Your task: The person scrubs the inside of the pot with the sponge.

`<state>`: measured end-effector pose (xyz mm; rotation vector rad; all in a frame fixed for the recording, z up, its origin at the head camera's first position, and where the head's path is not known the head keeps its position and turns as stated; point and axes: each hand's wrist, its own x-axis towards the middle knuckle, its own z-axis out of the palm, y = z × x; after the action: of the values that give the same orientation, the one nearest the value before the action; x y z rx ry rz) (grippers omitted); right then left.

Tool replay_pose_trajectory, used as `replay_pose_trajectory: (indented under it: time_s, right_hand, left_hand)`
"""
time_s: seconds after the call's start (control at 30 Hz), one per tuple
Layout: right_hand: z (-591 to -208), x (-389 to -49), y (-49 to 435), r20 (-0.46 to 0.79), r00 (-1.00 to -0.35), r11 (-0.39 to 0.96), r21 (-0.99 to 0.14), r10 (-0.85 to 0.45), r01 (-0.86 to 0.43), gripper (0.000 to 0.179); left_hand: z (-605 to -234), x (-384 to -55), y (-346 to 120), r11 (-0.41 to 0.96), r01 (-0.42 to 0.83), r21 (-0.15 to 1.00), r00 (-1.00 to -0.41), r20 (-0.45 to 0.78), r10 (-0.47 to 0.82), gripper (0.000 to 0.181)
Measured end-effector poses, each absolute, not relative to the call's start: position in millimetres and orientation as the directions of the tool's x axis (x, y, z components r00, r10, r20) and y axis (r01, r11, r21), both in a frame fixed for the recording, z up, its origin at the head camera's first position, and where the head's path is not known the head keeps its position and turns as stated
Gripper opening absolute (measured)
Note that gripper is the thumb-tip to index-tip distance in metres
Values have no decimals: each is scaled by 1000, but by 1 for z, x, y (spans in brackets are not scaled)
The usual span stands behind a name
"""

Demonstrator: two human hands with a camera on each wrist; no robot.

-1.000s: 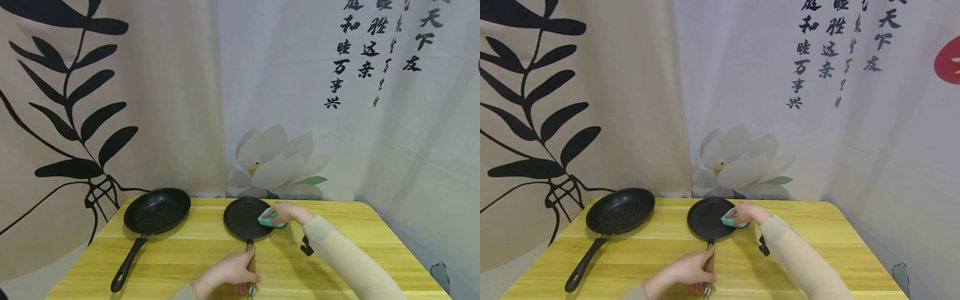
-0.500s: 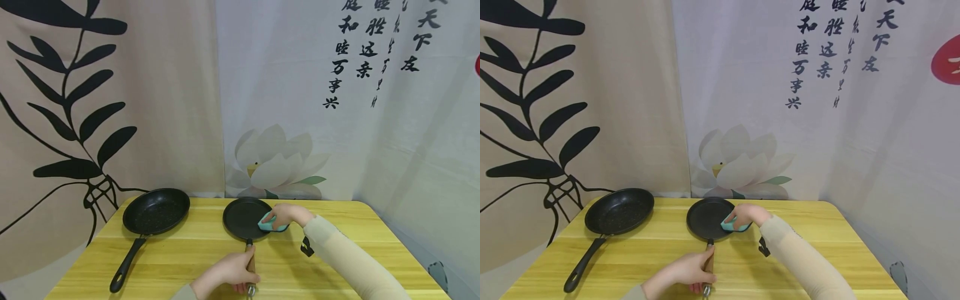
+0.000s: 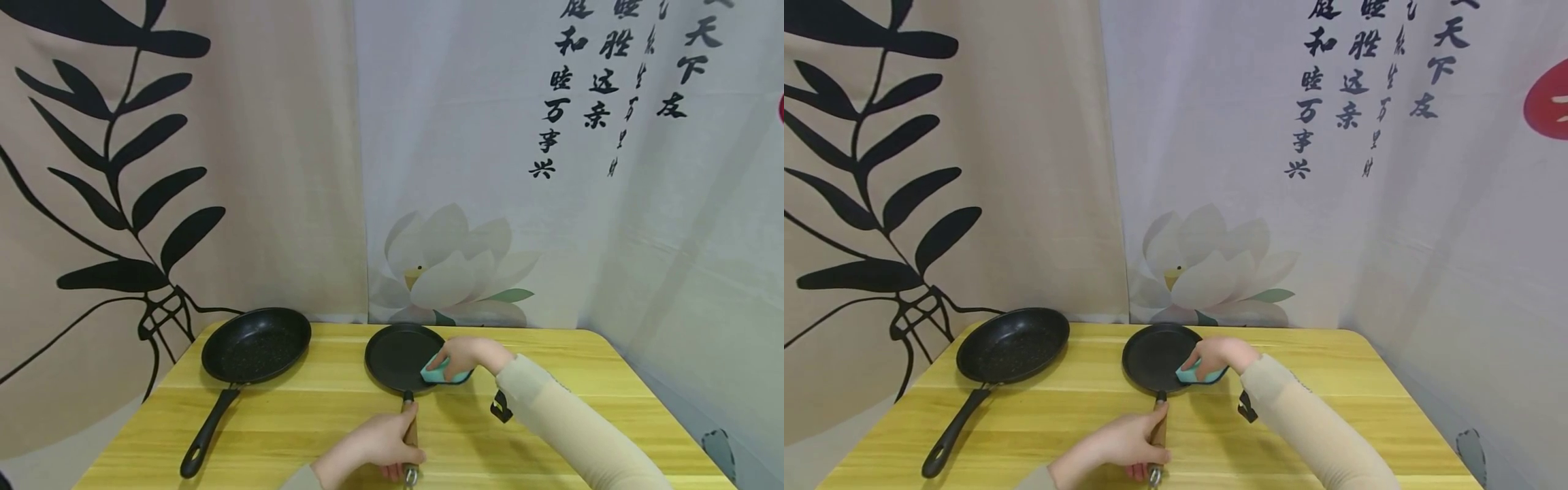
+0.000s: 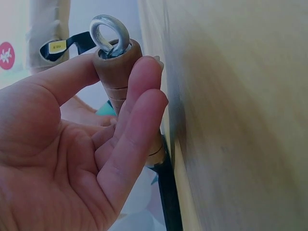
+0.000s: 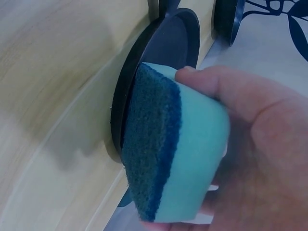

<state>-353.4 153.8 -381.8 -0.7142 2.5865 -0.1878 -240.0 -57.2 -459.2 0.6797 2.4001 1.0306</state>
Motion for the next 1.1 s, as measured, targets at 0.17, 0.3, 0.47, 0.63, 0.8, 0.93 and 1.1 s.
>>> replay_pose_trajectory:
  time_s: [0.17, 0.3, 0.47, 0.63, 0.8, 0.93, 1.1]
  right_hand:
    - [-383, -354, 153, -388, -758, 851, -248, -525, -463, 44]
    - [-383, -353, 152, -387, -752, 845, -243, -534, -476, 44]
    - [-383, -351, 149, -376, -731, 822, -254, -569, -509, 43]
    - [-386, -350, 146, -356, -700, 785, -284, -619, -550, 44]
    - [-389, -349, 143, -336, -679, 758, -293, -653, -583, 45]
    - [-391, -349, 138, -319, -671, 743, -287, -669, -605, 45]
    - [-393, -347, 132, -291, -672, 732, -243, -681, -637, 41]
  left_hand:
    - [-485, -256, -59, 591, 236, 771, -772, -221, 597, 95]
    - [-514, -272, -61, 548, 199, 813, -769, -218, 602, 99]
    - [-527, -279, -62, 538, 204, 818, -762, -213, 612, 98]
    - [-523, -277, -62, 542, 194, 818, -759, -225, 611, 99]
    - [-515, -272, -62, 534, 177, 827, -763, -228, 605, 101]
    - [-510, -269, -60, 557, 196, 807, -761, -233, 605, 99]
    - [-527, -279, -62, 516, 179, 838, -755, -220, 618, 103]
